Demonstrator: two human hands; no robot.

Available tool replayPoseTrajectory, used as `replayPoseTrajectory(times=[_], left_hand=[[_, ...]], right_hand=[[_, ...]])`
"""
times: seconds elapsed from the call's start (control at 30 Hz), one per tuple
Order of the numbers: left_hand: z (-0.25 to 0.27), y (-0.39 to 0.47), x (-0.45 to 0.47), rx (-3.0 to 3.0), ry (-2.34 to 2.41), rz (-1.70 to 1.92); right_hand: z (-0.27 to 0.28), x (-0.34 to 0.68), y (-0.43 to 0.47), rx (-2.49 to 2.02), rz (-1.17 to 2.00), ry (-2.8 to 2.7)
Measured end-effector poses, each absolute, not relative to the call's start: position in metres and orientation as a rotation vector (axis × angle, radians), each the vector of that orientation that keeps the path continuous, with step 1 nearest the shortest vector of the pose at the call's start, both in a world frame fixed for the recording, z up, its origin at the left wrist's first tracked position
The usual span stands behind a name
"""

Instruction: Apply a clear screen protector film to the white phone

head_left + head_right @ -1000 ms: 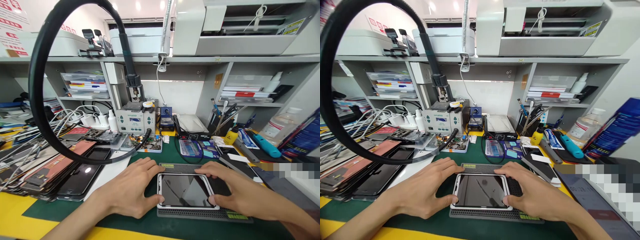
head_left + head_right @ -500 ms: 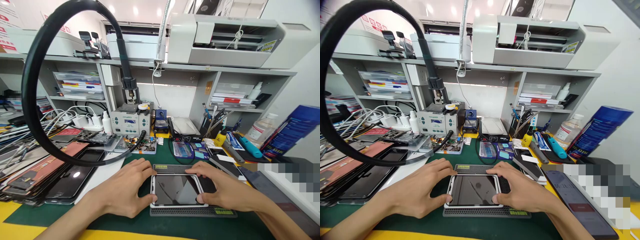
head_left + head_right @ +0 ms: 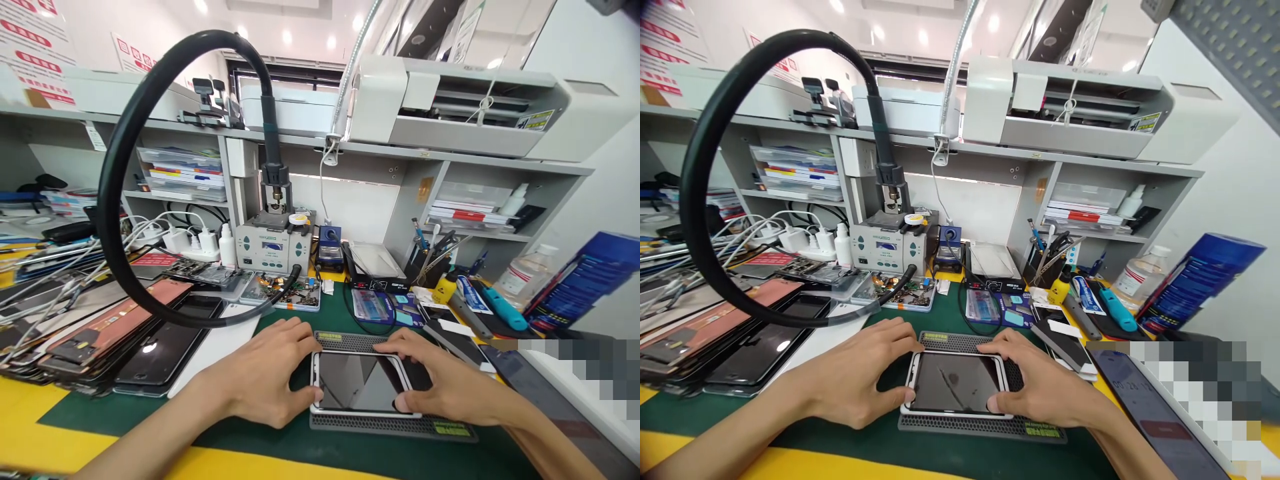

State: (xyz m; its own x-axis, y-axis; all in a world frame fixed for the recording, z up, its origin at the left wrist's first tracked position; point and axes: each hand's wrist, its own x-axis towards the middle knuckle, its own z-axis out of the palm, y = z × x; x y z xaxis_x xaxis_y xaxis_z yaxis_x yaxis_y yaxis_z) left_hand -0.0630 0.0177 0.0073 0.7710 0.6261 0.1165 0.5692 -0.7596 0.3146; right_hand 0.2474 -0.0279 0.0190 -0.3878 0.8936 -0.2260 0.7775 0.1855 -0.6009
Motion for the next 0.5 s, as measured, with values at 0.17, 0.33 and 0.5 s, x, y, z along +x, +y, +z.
replayPoseTrajectory(times=[0.17,0.33,0.5], left_hand=[[0.007,0.018,-0.065,2.714,0.922,0.332],[0.007,0.019,-0.067,2.729,0.921,0.330],[0.006,0.020,-0.067,2.743,0.912,0.341]], right_hand=[[0.020,0.245,-0.026,-1.649,1.013,-2.248],[0.023,0.240,-0.023,-1.711,1.048,-2.236],[0.026,0.236,-0.018,-1.782,1.016,-2.292]])
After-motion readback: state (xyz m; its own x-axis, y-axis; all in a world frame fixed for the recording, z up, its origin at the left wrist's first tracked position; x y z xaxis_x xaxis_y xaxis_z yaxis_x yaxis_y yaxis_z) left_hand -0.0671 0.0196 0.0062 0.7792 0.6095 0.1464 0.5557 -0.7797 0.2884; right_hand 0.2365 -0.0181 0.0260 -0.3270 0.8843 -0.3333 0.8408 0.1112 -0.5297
